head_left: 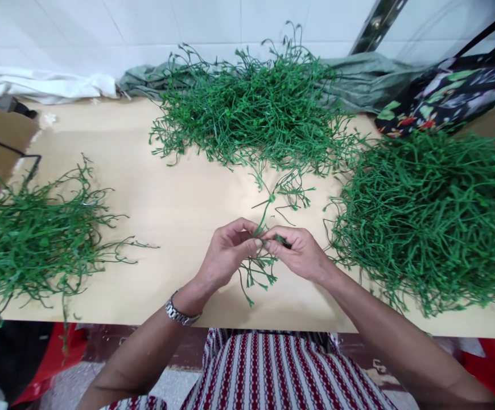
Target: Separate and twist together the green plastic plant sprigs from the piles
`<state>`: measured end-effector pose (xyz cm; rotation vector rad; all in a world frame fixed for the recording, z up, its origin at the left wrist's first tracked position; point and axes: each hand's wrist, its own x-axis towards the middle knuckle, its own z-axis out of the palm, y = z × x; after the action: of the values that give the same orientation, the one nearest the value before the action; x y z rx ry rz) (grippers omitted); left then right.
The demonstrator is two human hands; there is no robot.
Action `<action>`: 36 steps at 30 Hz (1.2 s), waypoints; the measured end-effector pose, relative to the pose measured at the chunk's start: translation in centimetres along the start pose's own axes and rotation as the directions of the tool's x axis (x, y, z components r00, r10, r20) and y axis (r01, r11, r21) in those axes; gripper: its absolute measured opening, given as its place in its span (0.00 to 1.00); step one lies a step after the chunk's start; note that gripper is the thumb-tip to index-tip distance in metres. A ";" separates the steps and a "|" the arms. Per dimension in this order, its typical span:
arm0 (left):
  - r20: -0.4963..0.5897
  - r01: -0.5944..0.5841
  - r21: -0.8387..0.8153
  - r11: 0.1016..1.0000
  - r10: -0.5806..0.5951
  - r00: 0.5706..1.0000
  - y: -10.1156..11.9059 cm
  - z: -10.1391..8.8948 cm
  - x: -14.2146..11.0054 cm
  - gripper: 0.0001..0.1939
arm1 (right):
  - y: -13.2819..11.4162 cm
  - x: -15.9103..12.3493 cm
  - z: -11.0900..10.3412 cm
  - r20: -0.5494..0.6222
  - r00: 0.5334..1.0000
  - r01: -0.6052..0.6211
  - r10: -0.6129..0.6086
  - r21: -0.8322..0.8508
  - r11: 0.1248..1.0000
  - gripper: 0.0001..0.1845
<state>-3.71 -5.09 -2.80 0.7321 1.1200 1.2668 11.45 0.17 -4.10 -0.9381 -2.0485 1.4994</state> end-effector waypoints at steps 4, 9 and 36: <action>-0.054 0.033 -0.120 0.992 -0.040 0.998 0.0 0.2 -0.1 0.06 | -0.4 0.2 0.0 0.070 0.996 -0.060 0.053 0.093 0.994 0.11; -0.119 0.047 -0.218 0.975 -0.074 0.990 0.2 0.5 0.0 0.06 | -0.1 0.2 0.6 -0.047 0.999 -0.014 0.018 0.092 0.996 0.12; -0.193 -0.119 -0.385 0.915 0.046 0.980 -0.9 1.4 -0.2 0.06 | -0.7 0.5 1.0 -0.045 0.999 -0.001 0.003 0.058 0.998 0.08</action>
<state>-2.07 -5.30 -3.07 0.3671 0.9382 1.5977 10.24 -0.23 -3.75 -0.9433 -1.9628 1.5166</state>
